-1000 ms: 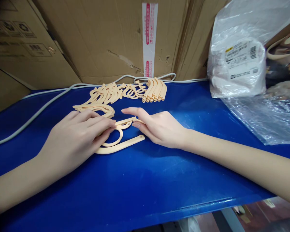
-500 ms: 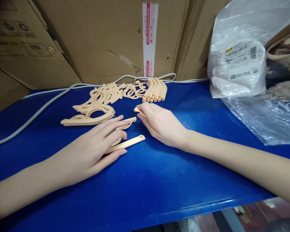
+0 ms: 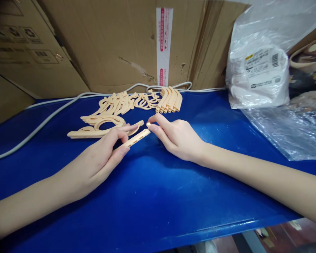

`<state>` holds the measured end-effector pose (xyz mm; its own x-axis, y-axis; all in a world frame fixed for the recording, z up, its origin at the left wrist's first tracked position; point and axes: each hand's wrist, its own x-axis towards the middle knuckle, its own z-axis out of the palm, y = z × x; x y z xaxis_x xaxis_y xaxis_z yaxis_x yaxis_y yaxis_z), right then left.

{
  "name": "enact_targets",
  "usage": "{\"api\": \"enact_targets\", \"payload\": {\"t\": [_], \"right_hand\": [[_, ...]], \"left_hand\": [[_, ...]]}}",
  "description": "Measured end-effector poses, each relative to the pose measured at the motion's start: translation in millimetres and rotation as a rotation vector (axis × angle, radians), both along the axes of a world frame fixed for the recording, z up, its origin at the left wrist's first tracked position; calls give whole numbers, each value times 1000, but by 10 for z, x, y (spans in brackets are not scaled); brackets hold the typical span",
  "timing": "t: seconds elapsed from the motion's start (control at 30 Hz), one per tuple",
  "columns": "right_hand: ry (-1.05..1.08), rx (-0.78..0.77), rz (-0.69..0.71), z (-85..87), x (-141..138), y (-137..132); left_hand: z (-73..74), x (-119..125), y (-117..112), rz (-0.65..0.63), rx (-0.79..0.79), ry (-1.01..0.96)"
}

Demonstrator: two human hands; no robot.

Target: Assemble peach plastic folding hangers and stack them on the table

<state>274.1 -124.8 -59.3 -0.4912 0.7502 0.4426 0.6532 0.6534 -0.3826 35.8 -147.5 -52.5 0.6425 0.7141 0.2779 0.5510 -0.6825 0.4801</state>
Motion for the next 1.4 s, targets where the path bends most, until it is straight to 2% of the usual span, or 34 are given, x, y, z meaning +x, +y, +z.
{"api": "enact_targets", "payload": {"t": [0.17, 0.4, 0.97, 1.23, 1.4], "right_hand": [[-6, -20, 46, 18, 13, 7], [-41, -19, 141, 24, 4, 11], [-150, -92, -2, 58, 14, -5], [-117, -67, 51, 102, 2, 0], [-103, -37, 65, 79, 5, 8]], "left_hand": [[-1, -5, -6, 13, -25, -21], [-62, -15, -24, -32, 9, -14], [-18, -16, -34, -7, -71, -5], [-21, -22, 2, -32, -3, 10], [-5, -16, 2, -62, 94, 70]]}}
